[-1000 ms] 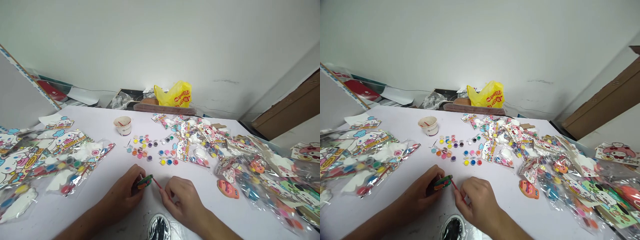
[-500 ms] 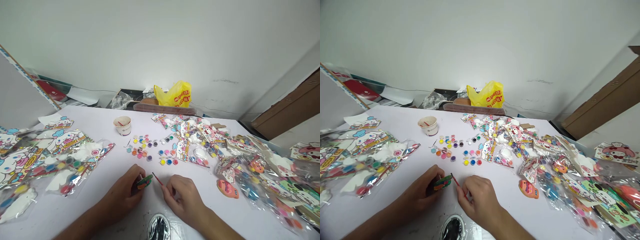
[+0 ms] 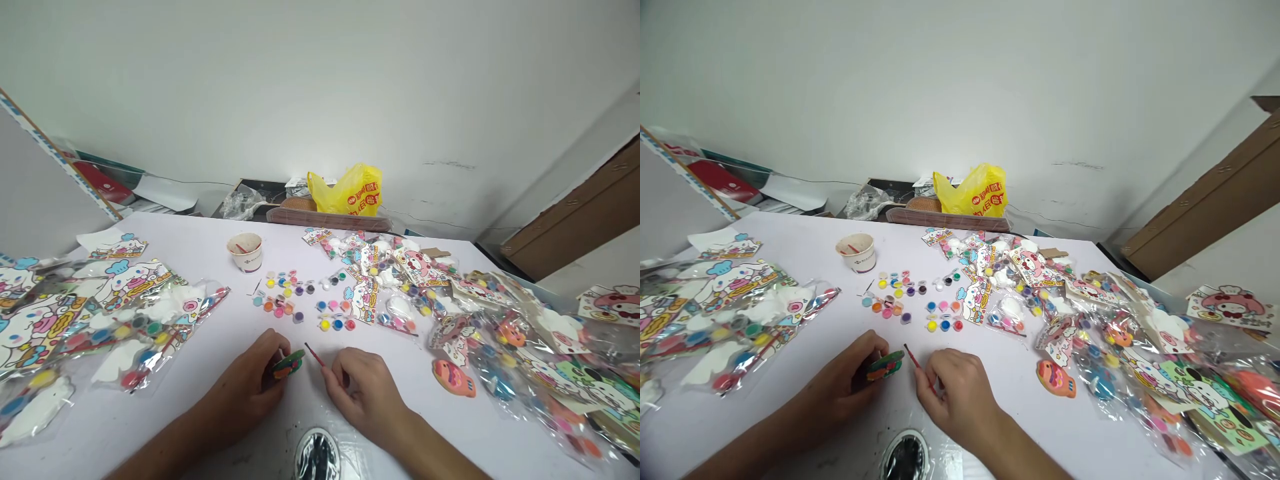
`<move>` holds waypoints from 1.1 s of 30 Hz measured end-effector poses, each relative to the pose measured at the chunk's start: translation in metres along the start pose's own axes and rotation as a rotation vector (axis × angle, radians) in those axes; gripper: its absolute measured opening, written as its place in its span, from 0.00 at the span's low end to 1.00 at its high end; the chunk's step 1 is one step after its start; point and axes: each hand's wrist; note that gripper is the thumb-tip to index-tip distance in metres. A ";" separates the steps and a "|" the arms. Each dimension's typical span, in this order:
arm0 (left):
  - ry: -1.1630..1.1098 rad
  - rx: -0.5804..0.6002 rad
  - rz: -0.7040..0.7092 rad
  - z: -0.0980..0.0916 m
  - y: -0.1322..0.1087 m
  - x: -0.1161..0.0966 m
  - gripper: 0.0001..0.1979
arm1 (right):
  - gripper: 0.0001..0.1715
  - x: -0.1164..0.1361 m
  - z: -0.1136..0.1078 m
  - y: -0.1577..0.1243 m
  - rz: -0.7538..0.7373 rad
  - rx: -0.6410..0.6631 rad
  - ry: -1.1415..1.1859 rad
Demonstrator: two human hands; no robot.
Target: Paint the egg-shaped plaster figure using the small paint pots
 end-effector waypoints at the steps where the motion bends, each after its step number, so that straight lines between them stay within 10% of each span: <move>1: -0.003 0.003 0.001 0.000 0.000 0.000 0.04 | 0.17 0.000 0.000 0.000 -0.010 -0.007 0.008; 33: -0.033 0.029 -0.002 -0.001 -0.001 0.000 0.03 | 0.17 -0.003 0.000 -0.001 0.047 0.027 0.080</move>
Point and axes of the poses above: each hand's wrist, its own y-axis towards the middle knuckle, its own z-axis out of the palm, x = y × z, and after that the axes turned 13 degrees about x, right-handed
